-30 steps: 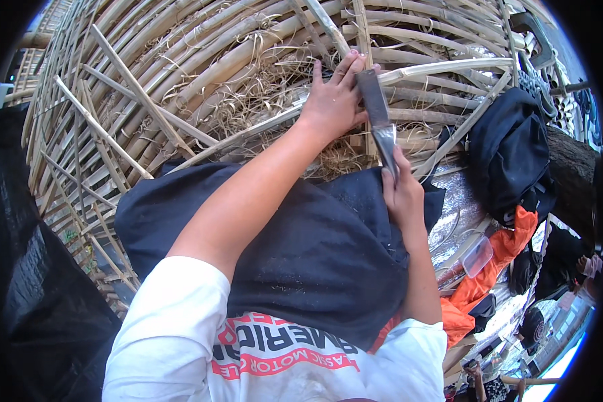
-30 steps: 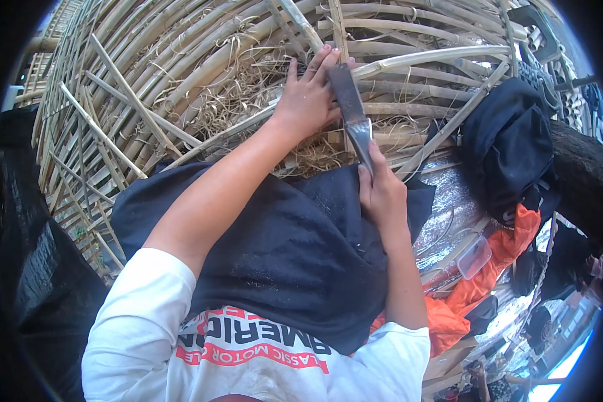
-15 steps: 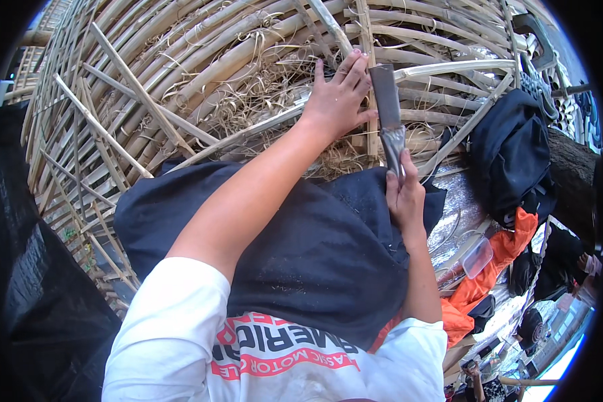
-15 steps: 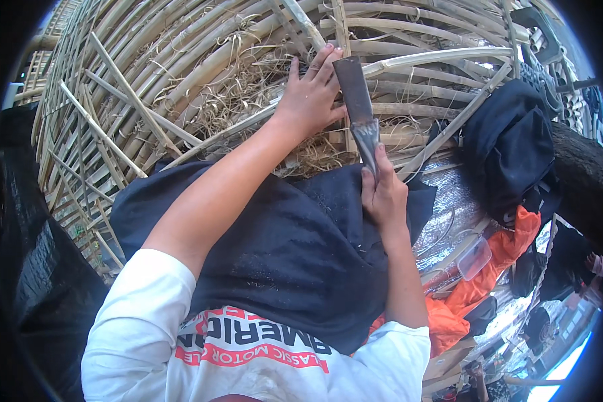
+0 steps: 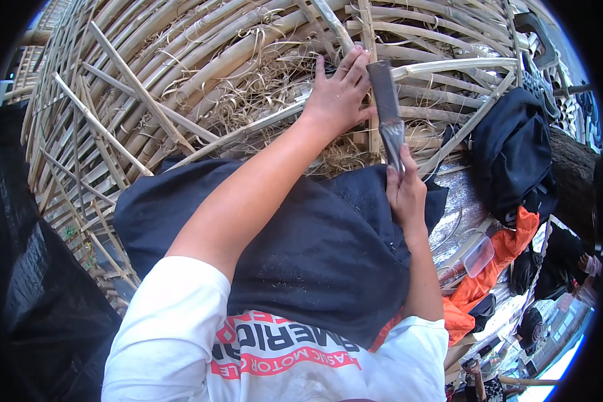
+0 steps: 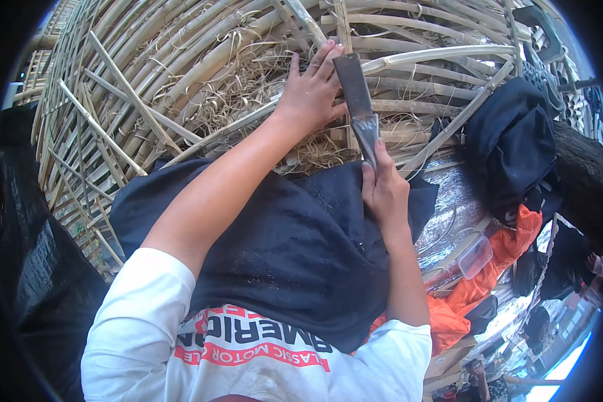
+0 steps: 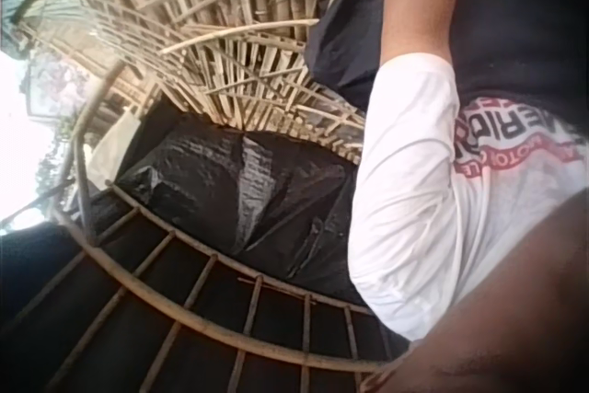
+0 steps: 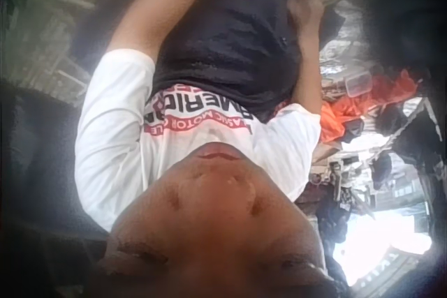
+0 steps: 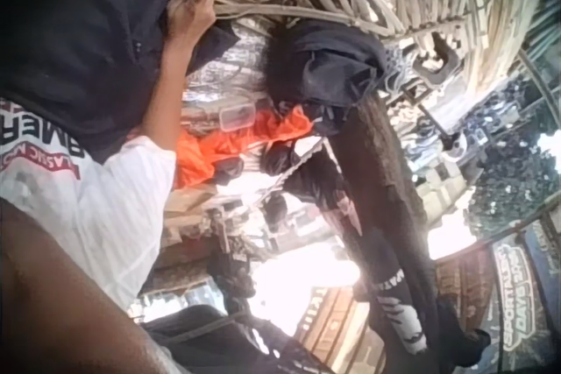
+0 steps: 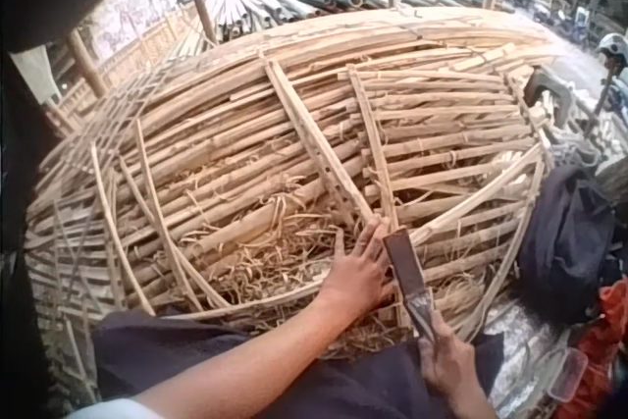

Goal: The person shaves a thin strip of bamboo with a knife, wraps a wire around it, and continues to shave the material.

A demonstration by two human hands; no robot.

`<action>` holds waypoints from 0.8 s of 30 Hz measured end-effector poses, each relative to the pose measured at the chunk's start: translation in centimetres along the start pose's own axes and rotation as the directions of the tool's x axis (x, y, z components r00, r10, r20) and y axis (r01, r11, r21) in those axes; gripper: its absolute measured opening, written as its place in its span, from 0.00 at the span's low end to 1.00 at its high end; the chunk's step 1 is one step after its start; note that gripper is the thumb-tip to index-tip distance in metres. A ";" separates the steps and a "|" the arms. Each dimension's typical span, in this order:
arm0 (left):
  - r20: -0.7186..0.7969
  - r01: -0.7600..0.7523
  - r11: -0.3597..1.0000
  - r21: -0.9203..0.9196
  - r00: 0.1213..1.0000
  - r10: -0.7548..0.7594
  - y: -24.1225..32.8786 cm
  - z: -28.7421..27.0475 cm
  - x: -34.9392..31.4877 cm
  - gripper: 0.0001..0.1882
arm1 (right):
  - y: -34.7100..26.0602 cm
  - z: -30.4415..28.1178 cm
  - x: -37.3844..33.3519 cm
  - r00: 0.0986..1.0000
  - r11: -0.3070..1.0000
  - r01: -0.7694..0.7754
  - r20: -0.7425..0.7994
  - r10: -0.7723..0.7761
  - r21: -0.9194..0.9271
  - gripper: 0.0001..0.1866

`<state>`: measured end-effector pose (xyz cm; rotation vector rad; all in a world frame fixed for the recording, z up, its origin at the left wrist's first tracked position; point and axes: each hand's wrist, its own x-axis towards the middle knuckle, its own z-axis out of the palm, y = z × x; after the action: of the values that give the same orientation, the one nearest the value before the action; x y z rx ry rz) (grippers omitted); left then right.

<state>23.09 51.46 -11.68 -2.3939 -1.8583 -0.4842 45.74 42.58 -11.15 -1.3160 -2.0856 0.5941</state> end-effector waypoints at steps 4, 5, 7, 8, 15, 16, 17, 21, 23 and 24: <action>-0.013 -0.007 1.000 -0.002 1.000 0.007 0.1 -0.2 -0.2 0.43 | -0.2 -0.2 0.6 0.993 0.996 -0.046 0.106 0.054 -0.073 0.27; 0.020 -0.004 1.000 -0.001 1.000 0.004 0.1 -0.3 -0.1 0.45 | 0.2 -0.1 0.1 0.999 1.000 -0.012 0.044 0.013 -0.011 0.27; 0.056 -0.001 1.000 -0.001 0.998 0.001 0.2 -0.4 0.0 0.48 | 0.3 0.0 0.0 1.000 0.998 0.023 -0.019 -0.022 0.051 0.26; 0.033 -0.010 1.000 0.010 0.999 0.010 0.2 -0.4 0.0 0.48 | 0.2 0.0 0.4 0.999 1.000 -0.018 0.042 0.018 -0.016 0.26; 0.036 -0.016 1.000 0.026 0.999 0.015 0.1 -0.3 -0.1 0.48 | 0.2 0.2 0.1 0.999 0.999 -0.008 0.038 0.010 -0.053 0.26; 0.034 -0.019 1.000 0.024 0.999 0.018 0.1 -0.3 -0.1 0.48 | 0.2 0.1 0.1 0.999 0.998 -0.009 0.036 0.011 -0.055 0.26; 0.004 -0.015 1.000 0.007 1.000 0.015 0.1 -0.2 -0.1 0.45 | 0.1 -0.1 0.2 0.996 0.998 -0.043 0.076 0.046 -0.042 0.26; 0.026 -0.014 1.000 0.009 1.000 0.014 -0.1 0.0 0.0 0.44 | 0.0 0.1 -0.3 1.000 1.000 -0.023 0.016 0.023 -0.003 0.25; -0.016 -0.027 1.000 0.010 0.999 0.027 -0.1 0.1 0.0 0.43 | 0.6 0.4 -0.1 0.998 0.997 -0.039 0.047 0.042 -0.069 0.26; -0.014 -0.029 1.000 0.007 0.999 0.029 0.1 0.1 -0.2 0.43 | 0.5 0.1 -0.3 0.998 0.997 -0.042 0.048 0.046 -0.071 0.26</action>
<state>23.12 51.27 -11.85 -2.4030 -1.8144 -0.4904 46.07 42.49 -11.64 -1.4027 -2.1396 0.5829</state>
